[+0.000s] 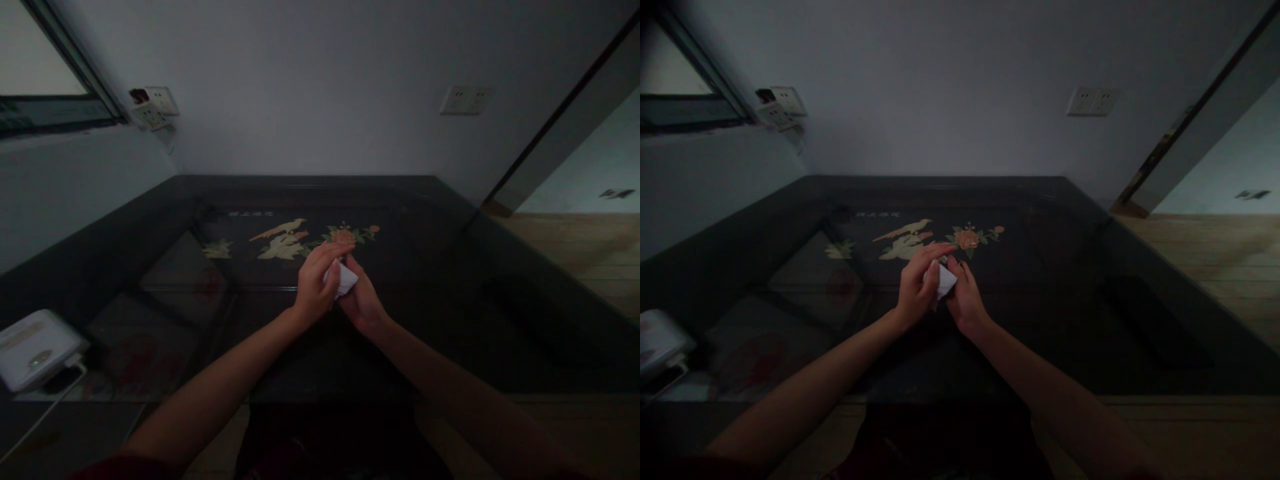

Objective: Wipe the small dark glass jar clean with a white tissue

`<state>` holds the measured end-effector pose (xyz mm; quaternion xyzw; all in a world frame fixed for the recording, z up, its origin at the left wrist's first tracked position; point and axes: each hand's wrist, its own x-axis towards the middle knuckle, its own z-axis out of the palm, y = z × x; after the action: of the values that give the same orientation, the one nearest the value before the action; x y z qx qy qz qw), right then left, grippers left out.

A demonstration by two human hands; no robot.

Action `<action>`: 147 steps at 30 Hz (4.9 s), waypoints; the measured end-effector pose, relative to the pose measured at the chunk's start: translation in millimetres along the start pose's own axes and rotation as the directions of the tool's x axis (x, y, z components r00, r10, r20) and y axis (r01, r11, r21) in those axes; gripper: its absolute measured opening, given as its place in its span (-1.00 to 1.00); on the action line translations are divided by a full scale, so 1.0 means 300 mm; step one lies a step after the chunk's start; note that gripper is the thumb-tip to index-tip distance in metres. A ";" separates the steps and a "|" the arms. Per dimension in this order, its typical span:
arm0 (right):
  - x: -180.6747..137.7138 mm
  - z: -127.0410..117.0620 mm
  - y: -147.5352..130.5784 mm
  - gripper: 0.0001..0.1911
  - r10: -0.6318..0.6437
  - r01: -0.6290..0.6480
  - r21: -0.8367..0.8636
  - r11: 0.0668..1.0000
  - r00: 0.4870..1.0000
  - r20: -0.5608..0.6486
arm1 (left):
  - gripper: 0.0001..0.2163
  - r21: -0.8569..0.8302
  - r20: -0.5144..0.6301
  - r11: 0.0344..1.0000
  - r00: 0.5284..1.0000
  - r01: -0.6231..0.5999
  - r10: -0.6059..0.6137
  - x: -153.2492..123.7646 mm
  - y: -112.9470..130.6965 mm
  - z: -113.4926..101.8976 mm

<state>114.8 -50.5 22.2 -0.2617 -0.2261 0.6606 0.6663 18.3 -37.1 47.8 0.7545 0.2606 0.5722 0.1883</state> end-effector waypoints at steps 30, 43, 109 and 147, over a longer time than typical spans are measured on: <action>-0.003 -0.008 0.003 -0.70 0.011 -0.012 -0.038 0.999 1.000 -0.014 | -0.72 -0.029 0.010 0.991 0.992 0.128 -0.128 0.006 0.013 -0.001; -0.036 0.024 -0.016 -0.68 -0.011 0.014 -0.122 0.992 0.999 0.033 | -0.75 -0.713 0.248 0.224 0.539 0.664 -0.805 0.050 -0.025 0.024; -0.030 0.029 -0.020 -0.72 0.010 -0.013 -0.087 0.996 0.999 -0.030 | -0.72 -0.281 0.031 0.885 0.925 0.372 -0.379 0.017 0.006 -0.009; -0.034 0.021 -0.014 -0.73 -0.011 0.002 -0.187 0.982 0.999 -0.047 | -0.75 -0.479 0.063 0.650 0.761 0.590 -0.645 0.037 -0.013 0.013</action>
<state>113.7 -60.3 30.3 -0.3380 -0.2722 0.6278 0.6462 23.8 -27.2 53.1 0.5169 0.3648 0.5605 0.5344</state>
